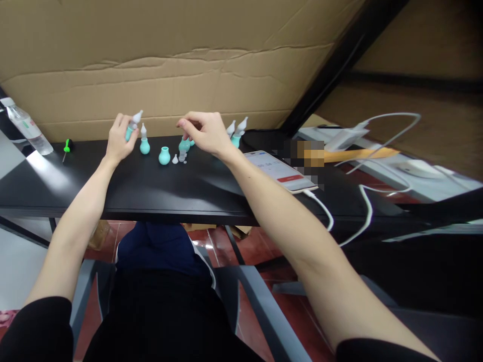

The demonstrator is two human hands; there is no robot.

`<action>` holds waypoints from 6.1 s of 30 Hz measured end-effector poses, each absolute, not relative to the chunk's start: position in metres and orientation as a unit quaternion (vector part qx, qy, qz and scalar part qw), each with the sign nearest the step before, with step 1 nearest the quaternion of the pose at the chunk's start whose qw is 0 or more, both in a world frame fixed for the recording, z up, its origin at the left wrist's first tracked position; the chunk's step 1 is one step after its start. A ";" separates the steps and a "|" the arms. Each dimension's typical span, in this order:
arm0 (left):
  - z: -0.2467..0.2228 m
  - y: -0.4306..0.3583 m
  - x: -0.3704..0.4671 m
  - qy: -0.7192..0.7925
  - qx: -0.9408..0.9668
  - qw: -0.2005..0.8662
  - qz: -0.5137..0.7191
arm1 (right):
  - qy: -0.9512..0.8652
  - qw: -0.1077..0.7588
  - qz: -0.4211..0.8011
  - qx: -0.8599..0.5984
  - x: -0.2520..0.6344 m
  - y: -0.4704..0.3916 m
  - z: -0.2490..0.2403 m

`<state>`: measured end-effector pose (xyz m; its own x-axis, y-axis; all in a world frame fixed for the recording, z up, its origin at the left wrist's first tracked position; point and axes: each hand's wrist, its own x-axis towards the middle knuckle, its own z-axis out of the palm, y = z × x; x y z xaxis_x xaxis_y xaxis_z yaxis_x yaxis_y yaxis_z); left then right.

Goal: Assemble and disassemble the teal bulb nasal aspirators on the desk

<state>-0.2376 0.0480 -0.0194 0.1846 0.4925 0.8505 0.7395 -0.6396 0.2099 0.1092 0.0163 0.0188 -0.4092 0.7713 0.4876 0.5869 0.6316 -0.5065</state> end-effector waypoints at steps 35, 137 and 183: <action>-0.012 0.003 -0.157 -0.357 -0.847 0.090 -0.383 | -0.801 0.409 0.361 -0.247 0.090 0.018 0.002; -0.041 0.012 -0.144 -0.303 -0.850 -0.066 -0.425 | -0.829 0.444 0.283 -0.188 0.096 0.033 -0.012; -0.043 0.021 -0.155 -0.275 -0.861 -0.101 -0.417 | -0.861 0.449 0.093 -0.222 0.099 0.040 -0.018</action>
<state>-0.1545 0.0210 -0.0434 0.5021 0.5569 0.6616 0.3887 -0.8287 0.4026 0.0992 0.0402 -0.0181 -0.4993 0.4649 0.7312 0.2978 0.8845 -0.3590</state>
